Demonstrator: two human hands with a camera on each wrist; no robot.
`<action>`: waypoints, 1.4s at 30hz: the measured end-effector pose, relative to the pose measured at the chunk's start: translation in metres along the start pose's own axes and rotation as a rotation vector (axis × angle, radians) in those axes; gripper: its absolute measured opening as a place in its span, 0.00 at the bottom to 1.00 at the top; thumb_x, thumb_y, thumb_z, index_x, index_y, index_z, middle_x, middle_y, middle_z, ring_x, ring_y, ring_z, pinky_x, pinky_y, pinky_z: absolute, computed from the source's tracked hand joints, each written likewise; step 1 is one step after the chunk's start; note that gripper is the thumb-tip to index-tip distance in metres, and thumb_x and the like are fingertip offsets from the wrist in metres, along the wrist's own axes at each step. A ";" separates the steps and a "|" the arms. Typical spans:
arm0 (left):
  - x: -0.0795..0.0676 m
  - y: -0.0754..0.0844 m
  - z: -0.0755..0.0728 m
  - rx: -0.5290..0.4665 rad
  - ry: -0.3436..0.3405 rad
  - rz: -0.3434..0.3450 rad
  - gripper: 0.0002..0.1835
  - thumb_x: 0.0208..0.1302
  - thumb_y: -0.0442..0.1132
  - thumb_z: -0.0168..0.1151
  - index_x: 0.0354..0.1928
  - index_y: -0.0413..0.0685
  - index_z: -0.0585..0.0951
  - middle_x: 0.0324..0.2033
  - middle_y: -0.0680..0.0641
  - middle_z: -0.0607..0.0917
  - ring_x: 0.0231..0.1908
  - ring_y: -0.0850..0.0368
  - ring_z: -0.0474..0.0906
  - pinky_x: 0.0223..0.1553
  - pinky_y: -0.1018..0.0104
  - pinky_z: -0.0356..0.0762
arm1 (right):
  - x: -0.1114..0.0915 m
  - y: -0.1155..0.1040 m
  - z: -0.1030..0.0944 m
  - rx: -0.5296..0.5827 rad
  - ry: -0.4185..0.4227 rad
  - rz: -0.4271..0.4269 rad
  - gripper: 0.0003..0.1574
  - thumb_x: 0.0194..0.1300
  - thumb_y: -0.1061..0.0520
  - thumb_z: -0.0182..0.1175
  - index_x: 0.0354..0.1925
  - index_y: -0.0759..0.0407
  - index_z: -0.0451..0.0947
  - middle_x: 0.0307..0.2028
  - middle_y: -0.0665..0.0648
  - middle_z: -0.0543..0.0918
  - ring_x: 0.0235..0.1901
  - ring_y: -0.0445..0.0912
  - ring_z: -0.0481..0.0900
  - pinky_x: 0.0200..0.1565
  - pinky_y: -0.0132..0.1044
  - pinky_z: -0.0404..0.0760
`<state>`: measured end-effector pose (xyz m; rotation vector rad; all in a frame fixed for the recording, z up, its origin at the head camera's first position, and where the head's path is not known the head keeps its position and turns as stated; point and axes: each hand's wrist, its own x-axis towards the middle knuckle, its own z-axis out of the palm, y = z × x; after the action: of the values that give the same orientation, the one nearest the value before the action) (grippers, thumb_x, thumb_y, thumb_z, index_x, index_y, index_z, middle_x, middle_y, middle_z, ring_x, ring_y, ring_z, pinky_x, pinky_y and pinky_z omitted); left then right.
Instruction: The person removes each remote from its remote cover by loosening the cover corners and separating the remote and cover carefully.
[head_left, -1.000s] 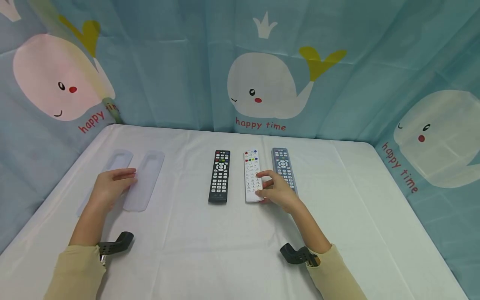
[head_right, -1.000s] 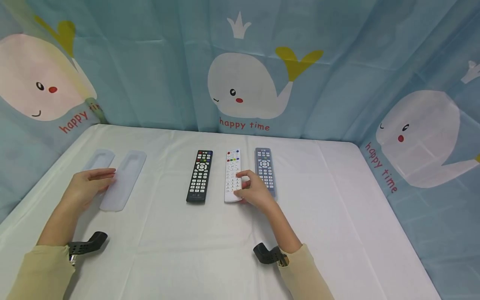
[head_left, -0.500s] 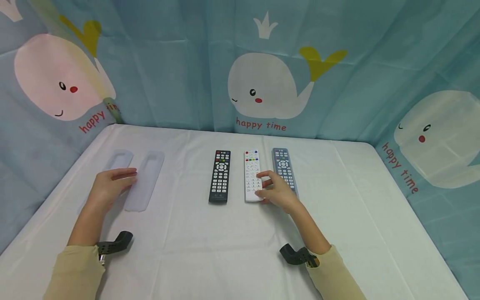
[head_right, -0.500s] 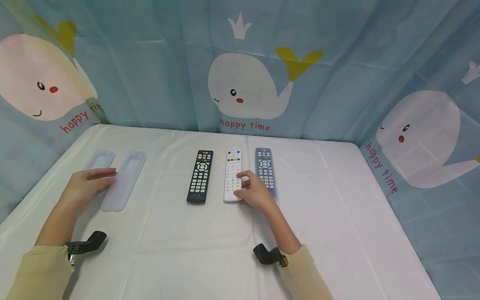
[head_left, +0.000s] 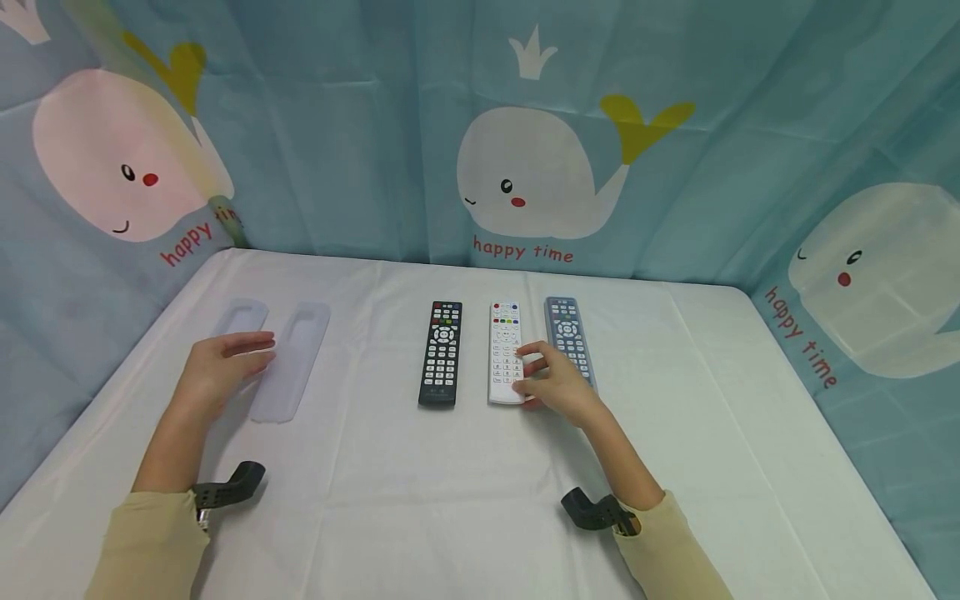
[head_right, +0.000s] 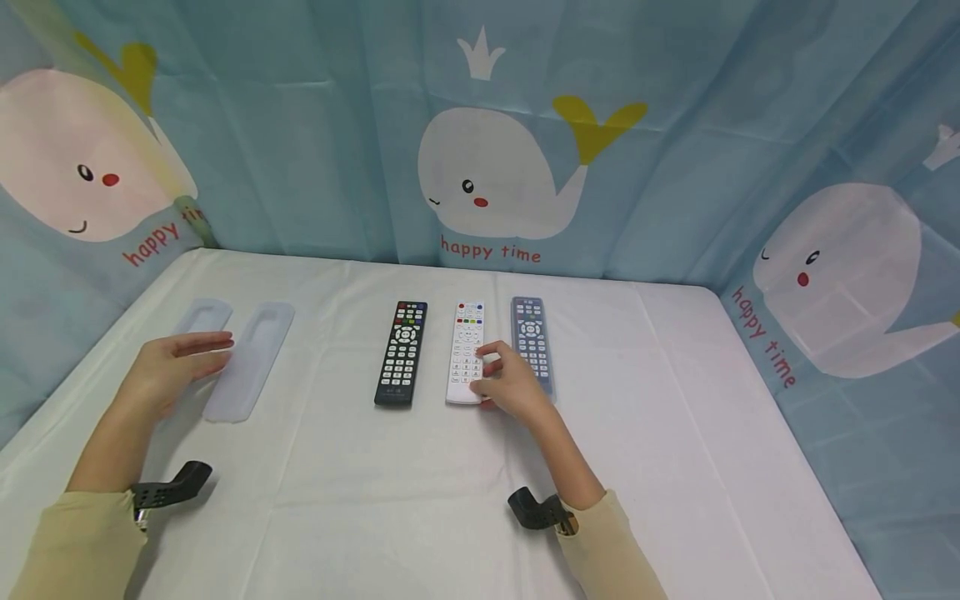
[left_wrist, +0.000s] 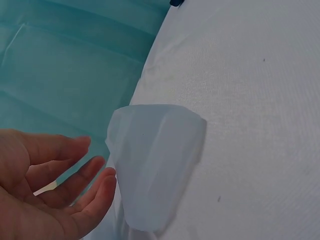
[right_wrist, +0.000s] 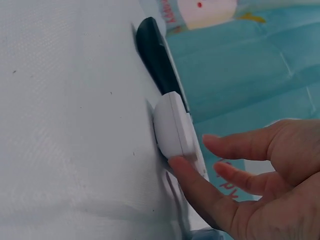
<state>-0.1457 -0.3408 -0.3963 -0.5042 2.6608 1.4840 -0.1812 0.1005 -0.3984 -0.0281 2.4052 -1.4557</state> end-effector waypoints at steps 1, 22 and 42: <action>0.000 0.000 0.000 0.006 -0.002 0.004 0.29 0.83 0.42 0.53 0.76 0.30 0.66 0.74 0.26 0.68 0.74 0.29 0.63 0.70 0.43 0.70 | -0.001 0.000 -0.001 -0.001 0.000 -0.002 0.33 0.69 0.69 0.66 0.69 0.63 0.71 0.53 0.67 0.78 0.42 0.53 0.84 0.42 0.41 0.91; -0.001 0.012 0.018 -0.099 -0.045 0.192 0.28 0.80 0.41 0.58 0.70 0.23 0.72 0.52 0.52 0.85 0.39 0.85 0.77 0.43 0.85 0.80 | -0.006 -0.006 -0.012 0.006 0.006 -0.037 0.30 0.72 0.66 0.64 0.69 0.63 0.71 0.57 0.69 0.78 0.44 0.55 0.86 0.42 0.42 0.91; -0.006 0.060 0.061 -0.178 -0.080 0.225 0.27 0.82 0.42 0.56 0.73 0.29 0.72 0.68 0.28 0.76 0.43 0.75 0.80 0.48 0.82 0.81 | -0.004 -0.006 -0.032 -0.029 0.077 -0.115 0.24 0.79 0.62 0.57 0.69 0.64 0.73 0.58 0.70 0.78 0.48 0.62 0.84 0.46 0.43 0.91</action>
<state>-0.1651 -0.2589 -0.3790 -0.1516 2.6085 1.7708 -0.1874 0.1260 -0.3788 -0.1205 2.5240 -1.4975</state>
